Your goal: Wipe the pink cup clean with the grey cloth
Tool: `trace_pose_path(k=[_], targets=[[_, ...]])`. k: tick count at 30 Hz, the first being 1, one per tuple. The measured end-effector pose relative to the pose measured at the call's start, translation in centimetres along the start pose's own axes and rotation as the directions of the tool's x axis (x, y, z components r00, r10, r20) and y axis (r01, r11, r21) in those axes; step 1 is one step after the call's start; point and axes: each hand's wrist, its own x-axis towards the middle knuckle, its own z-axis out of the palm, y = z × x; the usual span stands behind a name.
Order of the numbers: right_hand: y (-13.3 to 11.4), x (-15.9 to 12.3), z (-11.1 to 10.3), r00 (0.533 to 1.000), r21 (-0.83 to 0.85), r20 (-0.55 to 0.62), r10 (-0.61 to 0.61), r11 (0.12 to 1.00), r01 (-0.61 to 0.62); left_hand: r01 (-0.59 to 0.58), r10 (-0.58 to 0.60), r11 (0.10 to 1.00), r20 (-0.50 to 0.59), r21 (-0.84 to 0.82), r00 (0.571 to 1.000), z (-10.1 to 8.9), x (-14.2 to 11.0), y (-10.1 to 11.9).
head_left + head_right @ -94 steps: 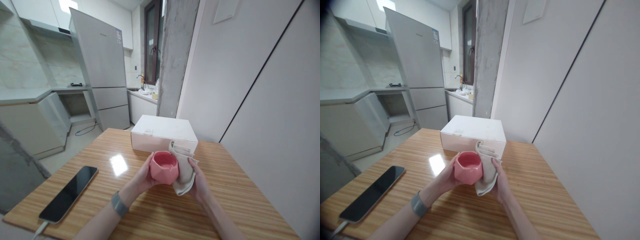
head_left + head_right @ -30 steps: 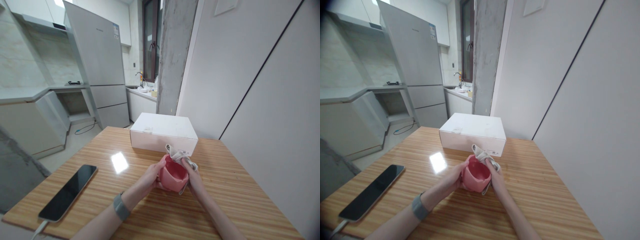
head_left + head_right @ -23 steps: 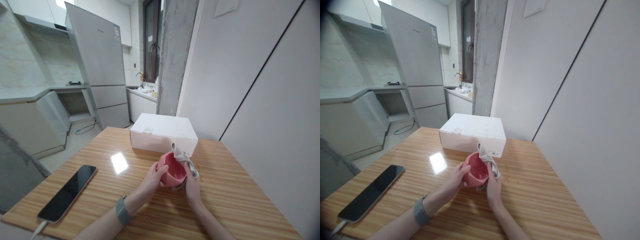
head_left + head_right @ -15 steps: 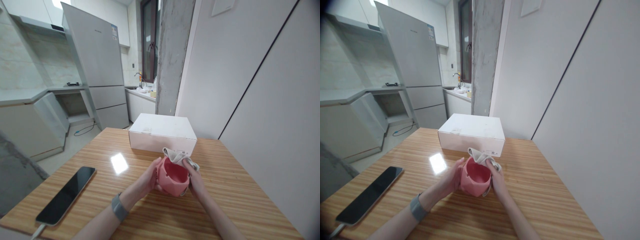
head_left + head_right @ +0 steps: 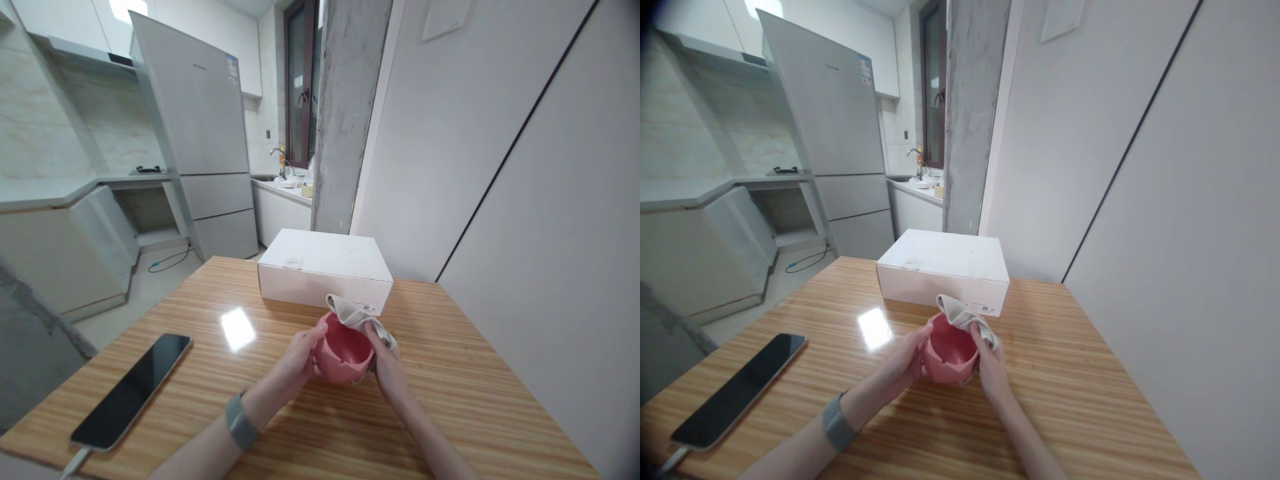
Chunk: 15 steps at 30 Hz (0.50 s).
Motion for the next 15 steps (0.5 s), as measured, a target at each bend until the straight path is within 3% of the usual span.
trace_pose_path(k=[4,8,11,15], targets=[[0.4,-0.4,0.4,0.994,0.037,-0.068,-0.085,0.995,0.088,-0.115,0.122,0.991,0.109,-0.072,0.987,0.5,-0.5,-0.2],[0.3,0.1,-0.4,1.000,0.037,-0.011,-0.023,0.999,0.024,0.033,-0.032,0.999,0.183,-0.005,0.983,-0.3,-0.5,0.5],[-0.2,0.2,-0.7,0.996,0.018,0.056,0.076,0.997,-0.077,0.147,-0.155,0.987,0.143,0.066,0.977,-1.4,0.0,0.7],[-0.5,0.0,-0.4,0.990,-0.026,0.053,0.131,0.991,-0.130,0.115,-0.119,0.988,0.038,0.107,0.992,-2.2,0.7,-0.1]])
